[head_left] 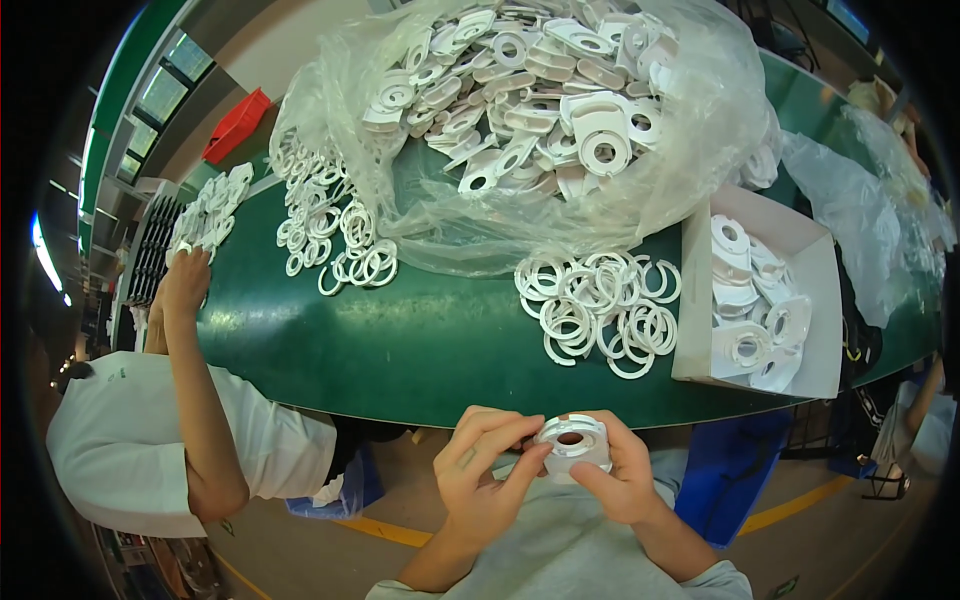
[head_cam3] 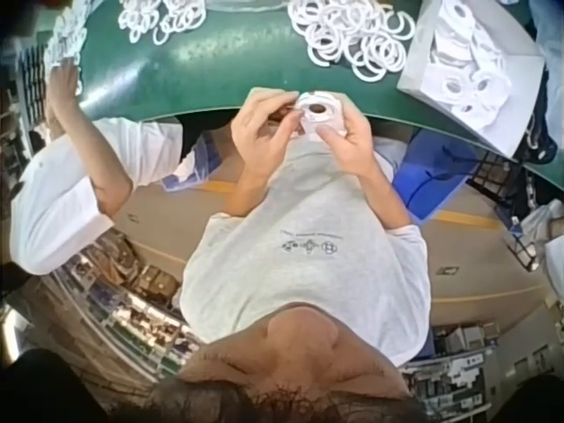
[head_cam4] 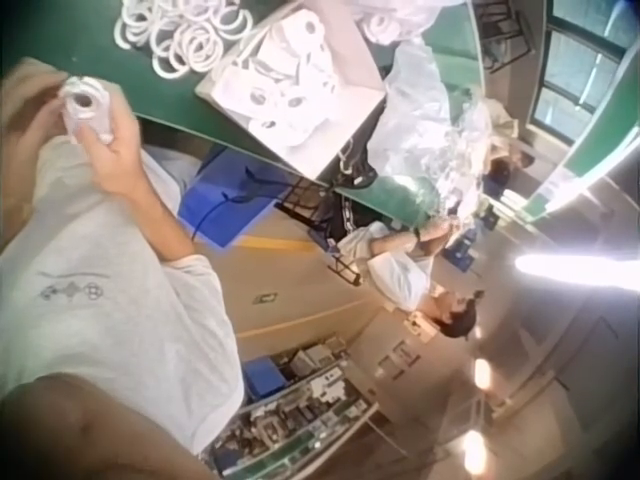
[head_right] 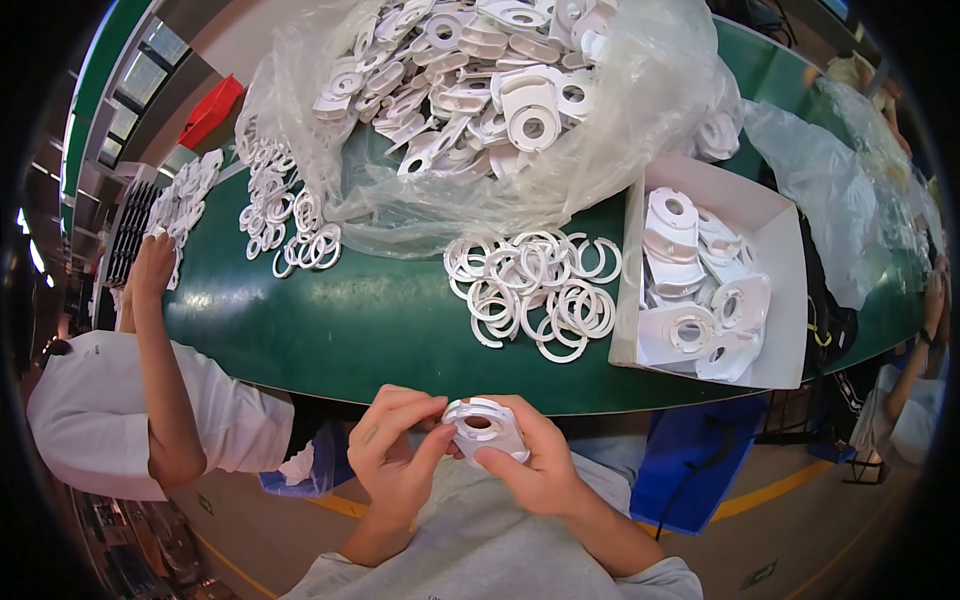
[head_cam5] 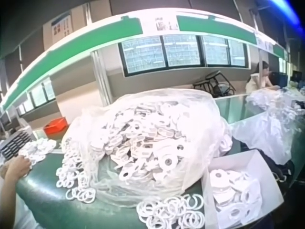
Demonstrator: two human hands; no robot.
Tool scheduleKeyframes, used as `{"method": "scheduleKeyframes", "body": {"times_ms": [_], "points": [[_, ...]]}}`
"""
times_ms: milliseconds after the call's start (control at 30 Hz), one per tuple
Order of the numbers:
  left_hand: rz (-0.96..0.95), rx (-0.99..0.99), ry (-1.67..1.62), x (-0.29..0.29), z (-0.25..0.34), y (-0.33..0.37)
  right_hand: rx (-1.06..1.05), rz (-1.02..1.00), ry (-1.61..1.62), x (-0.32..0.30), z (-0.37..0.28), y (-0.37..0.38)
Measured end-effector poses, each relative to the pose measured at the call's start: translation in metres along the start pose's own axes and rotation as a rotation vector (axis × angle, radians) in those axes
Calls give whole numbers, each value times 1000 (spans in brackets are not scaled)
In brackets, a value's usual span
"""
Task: Assembling small white plastic components by fitting rings onto circular bases.
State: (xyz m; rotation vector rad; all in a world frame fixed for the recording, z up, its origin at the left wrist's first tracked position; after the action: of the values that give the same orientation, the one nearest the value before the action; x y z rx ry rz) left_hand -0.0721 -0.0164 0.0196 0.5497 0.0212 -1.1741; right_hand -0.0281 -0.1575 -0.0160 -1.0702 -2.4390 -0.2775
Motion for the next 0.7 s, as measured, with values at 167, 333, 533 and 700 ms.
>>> {"method": "scheduleKeyframes", "body": {"times_ms": [167,333,533,700], "points": [[-96,-234,-214,4,-9,-3,-49,45,-102,-7,8,0],[-59,-343,-391,6,-9,-4,-62,56,-103,-3,6,2],[-72,-354,-444,8,-12,-1,-82,66,-121,-3,3,3],[-36,-329,-422,11,-10,-3,-30,86,-72,-2,1,3]]}}
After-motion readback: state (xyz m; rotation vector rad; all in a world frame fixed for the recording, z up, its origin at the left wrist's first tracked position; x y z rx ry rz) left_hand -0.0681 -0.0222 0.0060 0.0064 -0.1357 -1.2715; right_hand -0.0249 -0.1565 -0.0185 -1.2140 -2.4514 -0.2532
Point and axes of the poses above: each hand's wrist, its own y-axis towards the middle knuckle, its own x-axis out of the palm, z = x × y, the point moved 3 cm from there along y, towards the middle knuckle, and after that the axes turned 5 degrees about -z, right-handed, at the moved point
